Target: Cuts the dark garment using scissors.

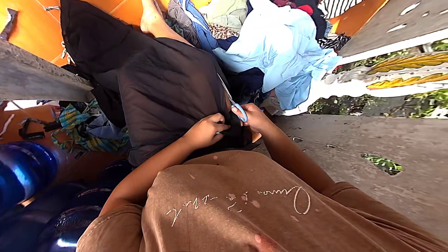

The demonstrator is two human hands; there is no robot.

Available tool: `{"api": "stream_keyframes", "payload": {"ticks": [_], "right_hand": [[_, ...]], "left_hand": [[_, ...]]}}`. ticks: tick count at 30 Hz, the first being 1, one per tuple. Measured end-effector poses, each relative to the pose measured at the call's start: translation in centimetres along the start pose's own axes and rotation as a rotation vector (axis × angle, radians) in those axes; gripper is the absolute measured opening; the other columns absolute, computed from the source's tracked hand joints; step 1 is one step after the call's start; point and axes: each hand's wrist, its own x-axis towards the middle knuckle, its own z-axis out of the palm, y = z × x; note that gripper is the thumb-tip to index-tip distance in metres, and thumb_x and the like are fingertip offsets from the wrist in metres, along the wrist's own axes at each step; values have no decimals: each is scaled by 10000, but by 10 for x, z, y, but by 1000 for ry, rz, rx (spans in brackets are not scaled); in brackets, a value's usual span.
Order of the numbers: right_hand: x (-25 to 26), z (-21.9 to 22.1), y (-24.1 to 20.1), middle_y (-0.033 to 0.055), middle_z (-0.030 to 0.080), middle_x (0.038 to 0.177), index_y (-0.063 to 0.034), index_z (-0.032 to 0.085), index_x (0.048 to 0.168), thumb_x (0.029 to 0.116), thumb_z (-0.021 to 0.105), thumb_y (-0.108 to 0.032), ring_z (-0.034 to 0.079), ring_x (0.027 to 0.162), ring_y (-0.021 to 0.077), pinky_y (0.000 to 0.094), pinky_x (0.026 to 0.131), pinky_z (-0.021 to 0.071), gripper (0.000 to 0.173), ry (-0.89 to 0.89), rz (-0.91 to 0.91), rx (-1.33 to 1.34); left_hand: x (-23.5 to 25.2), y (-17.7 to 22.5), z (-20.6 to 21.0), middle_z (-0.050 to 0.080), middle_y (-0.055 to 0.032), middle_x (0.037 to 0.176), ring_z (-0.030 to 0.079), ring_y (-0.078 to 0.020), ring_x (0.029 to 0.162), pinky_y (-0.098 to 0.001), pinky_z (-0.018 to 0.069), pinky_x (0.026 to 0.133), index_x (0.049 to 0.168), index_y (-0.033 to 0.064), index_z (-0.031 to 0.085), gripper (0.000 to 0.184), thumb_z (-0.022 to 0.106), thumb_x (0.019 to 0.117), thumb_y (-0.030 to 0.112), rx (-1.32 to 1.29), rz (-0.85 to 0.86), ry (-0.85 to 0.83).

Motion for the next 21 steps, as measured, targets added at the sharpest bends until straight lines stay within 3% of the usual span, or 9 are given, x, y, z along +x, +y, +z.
{"api": "stream_keyframes", "payload": {"ticks": [14,21], "right_hand": [[7,2,-12,-74,496,501,-104,558,731,1086,426,-174,392,386,-32,117,396,321,385,-27,2,59],[12,3,-10,-64,503,517,-74,582,715,1072,507,-131,405,407,-18,130,411,335,369,13,-50,4]], "left_hand": [[-1,-1,0,699,-191,1010,682,-301,993,-386,553,923,1049,-21,787,218,644,886,8,-6,-6,-12],[0,0,0,702,-189,997,685,-295,981,-376,554,913,1050,-21,789,226,641,881,3,-11,-4,-6]]}}
